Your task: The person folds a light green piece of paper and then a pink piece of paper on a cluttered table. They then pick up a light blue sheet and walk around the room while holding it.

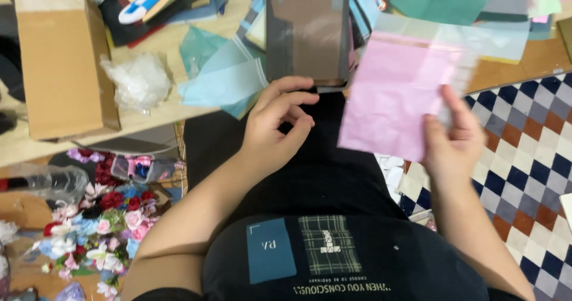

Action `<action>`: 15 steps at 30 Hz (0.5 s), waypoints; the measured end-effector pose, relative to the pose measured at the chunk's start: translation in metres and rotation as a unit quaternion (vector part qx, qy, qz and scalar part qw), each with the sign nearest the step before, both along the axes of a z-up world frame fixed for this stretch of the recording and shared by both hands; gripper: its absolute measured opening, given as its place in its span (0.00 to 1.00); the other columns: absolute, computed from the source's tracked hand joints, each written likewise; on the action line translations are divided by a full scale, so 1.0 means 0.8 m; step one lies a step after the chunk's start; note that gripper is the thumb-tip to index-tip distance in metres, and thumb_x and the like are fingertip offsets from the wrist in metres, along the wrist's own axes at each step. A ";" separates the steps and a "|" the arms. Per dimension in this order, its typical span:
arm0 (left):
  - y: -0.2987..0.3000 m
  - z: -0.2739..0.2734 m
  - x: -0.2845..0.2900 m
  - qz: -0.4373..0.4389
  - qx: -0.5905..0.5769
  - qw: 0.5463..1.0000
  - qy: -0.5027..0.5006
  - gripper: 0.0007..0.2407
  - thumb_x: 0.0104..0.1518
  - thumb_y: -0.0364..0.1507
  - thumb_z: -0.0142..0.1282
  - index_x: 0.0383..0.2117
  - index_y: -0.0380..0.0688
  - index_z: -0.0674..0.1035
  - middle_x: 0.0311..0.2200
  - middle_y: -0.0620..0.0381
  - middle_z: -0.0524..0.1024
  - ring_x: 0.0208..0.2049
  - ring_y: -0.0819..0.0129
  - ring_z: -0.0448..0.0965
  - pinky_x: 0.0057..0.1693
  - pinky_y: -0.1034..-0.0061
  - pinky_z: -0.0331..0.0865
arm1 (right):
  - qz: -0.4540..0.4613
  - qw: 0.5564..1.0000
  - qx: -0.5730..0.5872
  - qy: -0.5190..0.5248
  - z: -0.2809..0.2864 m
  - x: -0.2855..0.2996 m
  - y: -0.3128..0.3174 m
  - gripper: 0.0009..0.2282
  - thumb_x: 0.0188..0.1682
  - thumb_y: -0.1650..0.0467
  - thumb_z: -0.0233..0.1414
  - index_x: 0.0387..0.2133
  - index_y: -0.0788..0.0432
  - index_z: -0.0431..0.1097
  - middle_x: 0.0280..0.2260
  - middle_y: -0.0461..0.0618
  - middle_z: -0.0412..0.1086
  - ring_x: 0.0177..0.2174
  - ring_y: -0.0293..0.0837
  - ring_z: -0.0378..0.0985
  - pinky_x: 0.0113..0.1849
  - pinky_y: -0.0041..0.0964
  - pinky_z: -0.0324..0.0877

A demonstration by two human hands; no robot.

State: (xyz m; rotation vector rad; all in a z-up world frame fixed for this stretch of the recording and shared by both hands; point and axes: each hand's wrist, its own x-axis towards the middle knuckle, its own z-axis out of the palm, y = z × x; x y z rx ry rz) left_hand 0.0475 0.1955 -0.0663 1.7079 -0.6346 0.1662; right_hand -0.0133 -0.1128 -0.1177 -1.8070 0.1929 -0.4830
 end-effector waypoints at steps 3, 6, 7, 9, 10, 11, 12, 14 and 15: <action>-0.016 0.030 0.025 -0.045 -0.009 0.996 -0.072 0.05 0.64 0.21 0.51 0.42 0.39 0.79 0.47 0.50 0.75 0.32 0.68 0.80 0.44 0.79 0.79 | -0.061 0.988 -0.090 -0.111 -0.002 0.016 -0.067 0.23 0.54 0.85 0.49 0.64 0.68 0.61 0.63 0.65 0.63 0.60 0.54 0.68 0.53 0.42 0.71; -0.060 0.049 0.065 -0.097 0.013 0.980 -0.175 0.06 0.65 0.19 0.53 0.45 0.39 0.76 0.47 0.49 0.73 0.41 0.63 0.80 0.52 0.73 0.78 | -0.161 0.972 -0.085 -0.151 0.000 0.047 -0.154 0.23 0.54 0.86 0.48 0.65 0.70 0.62 0.61 0.64 0.65 0.55 0.55 0.75 0.46 0.40 0.75; -0.084 0.051 0.085 -0.094 0.072 0.972 -0.201 0.04 0.65 0.24 0.52 0.43 0.40 0.76 0.46 0.51 0.72 0.40 0.62 0.79 0.46 0.71 0.75 | -0.210 0.970 0.034 -0.118 -0.005 0.062 -0.184 0.19 0.47 0.80 0.49 0.54 0.67 0.67 0.48 0.54 0.66 0.44 0.44 0.74 0.39 0.35 0.68; -0.139 0.044 0.128 -0.094 0.128 0.961 -0.227 0.05 0.65 0.29 0.51 0.40 0.42 0.76 0.45 0.53 0.71 0.40 0.60 0.77 0.40 0.70 0.72 | -0.259 0.951 0.149 -0.084 -0.006 0.087 -0.213 0.16 0.40 0.75 0.51 0.44 0.63 0.72 0.36 0.43 0.68 0.34 0.34 0.73 0.31 0.30 0.62; -0.171 0.035 0.153 -0.045 0.163 0.935 -0.310 0.04 0.60 0.27 0.57 0.36 0.41 0.77 0.45 0.53 0.70 0.30 0.65 0.74 0.31 0.73 0.68 | -0.213 0.968 0.080 -0.108 -0.002 0.098 -0.214 0.19 0.48 0.79 0.49 0.54 0.58 0.68 0.49 0.49 0.70 0.39 0.37 0.77 0.35 0.29 0.67; -0.205 0.027 0.178 0.004 0.195 0.900 -0.390 0.06 0.55 0.26 0.63 0.32 0.40 0.77 0.46 0.53 0.70 0.20 0.70 0.71 0.23 0.77 0.64 | -0.167 0.977 0.011 -0.131 0.003 0.110 -0.215 0.24 0.55 0.83 0.47 0.65 0.53 0.63 0.63 0.54 0.71 0.44 0.40 0.80 0.39 0.28 0.72; -0.240 0.020 0.205 -0.001 0.193 0.900 -0.390 0.06 0.55 0.26 0.63 0.32 0.40 0.77 0.46 0.53 0.70 0.20 0.70 0.71 0.23 0.77 0.64 | -0.172 0.976 0.010 -0.130 0.013 0.117 -0.207 0.24 0.55 0.83 0.47 0.65 0.53 0.63 0.63 0.54 0.71 0.44 0.40 0.80 0.39 0.28 0.72; -0.312 0.010 0.263 0.029 0.396 0.863 -0.312 0.14 0.39 0.16 0.53 0.33 0.45 0.74 0.31 0.56 0.70 0.24 0.54 0.76 0.23 0.54 0.68 | -0.120 0.947 -0.232 -0.190 0.035 0.138 -0.193 0.26 0.46 0.90 0.49 0.61 0.72 0.63 0.56 0.69 0.62 0.59 0.64 0.66 0.61 0.57 0.62; -0.334 -0.006 0.283 0.027 0.394 0.863 -0.315 0.14 0.39 0.16 0.53 0.33 0.45 0.74 0.31 0.56 0.70 0.24 0.54 0.76 0.23 0.54 0.68 | -0.124 0.945 -0.234 -0.191 0.045 0.142 -0.182 0.26 0.46 0.90 0.49 0.61 0.72 0.63 0.56 0.69 0.62 0.59 0.64 0.66 0.61 0.57 0.62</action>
